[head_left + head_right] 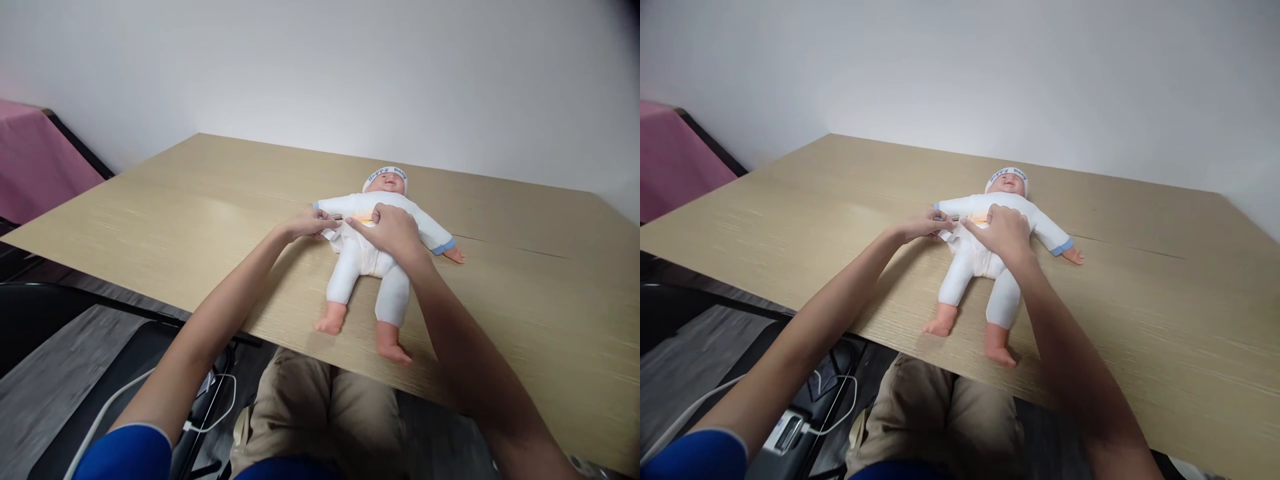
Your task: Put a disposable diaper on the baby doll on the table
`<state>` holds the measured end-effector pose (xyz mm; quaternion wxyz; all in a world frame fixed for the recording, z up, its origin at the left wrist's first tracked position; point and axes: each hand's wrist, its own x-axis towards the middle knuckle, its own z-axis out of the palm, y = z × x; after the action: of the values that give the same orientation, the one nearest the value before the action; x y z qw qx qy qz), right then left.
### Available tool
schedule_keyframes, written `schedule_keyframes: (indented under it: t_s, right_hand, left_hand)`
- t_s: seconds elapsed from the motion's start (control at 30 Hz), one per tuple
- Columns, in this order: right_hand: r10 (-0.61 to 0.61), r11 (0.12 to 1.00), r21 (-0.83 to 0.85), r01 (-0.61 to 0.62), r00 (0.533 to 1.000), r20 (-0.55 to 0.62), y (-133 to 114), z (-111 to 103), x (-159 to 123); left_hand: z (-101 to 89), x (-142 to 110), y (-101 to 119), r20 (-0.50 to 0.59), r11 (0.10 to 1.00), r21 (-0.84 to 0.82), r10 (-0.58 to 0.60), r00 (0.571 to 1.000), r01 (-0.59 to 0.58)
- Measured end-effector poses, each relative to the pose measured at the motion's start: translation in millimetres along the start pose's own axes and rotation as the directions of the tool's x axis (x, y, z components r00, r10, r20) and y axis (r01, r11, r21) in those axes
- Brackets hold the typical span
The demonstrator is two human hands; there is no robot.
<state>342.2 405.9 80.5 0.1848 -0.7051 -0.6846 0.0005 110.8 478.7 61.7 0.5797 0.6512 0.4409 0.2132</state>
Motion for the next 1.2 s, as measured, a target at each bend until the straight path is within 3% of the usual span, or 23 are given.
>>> schedule_keyframes:
  t_s: [0.23, 0.33, 0.47, 0.63, 0.87, 1.03, 1.2]
  right_hand:
    - [0.080, 0.986, -0.154, -0.062, 0.990, 0.114, -19, -4, 4]
    - [0.090, 0.983, -0.171, -0.072, 0.991, 0.099, -21, -3, 5]
    - [0.082, 0.988, -0.137, -0.069, 0.993, 0.086, -19, -2, 2]
    - [0.071, 0.994, -0.094, -0.061, 0.992, 0.104, -15, -1, 0]
    - [0.056, 0.995, -0.088, -0.050, 0.996, 0.075, -13, 3, 0]
    - [0.081, 0.994, -0.085, -0.074, 0.993, 0.083, -14, 5, 2]
    - [0.097, 0.991, -0.101, -0.086, 0.990, 0.107, -17, 3, 2]
  left_hand:
    - [-12.2, -1, -5, -0.029, 0.993, 0.092, 0.082, 0.996, -0.079]
    - [-15.7, -2, -7, -0.046, 0.966, 0.246, 0.092, 0.995, -0.078]
    - [-1.9, -4, -18, 0.016, 0.853, 0.514, 0.097, 0.995, -0.092]
    - [19.6, -2, -27, -0.048, 0.745, 0.664, 0.126, 0.991, -0.063]
    - [9.0, -6, -20, -0.132, 0.745, 0.664, 0.045, 0.990, 0.054]
    - [-0.7, -10, -16, -0.097, 0.734, 0.673, -0.038, 0.995, 0.093]
    - [-5.9, -12, -12, -0.083, 0.864, 0.490, -0.080, 0.993, 0.110]
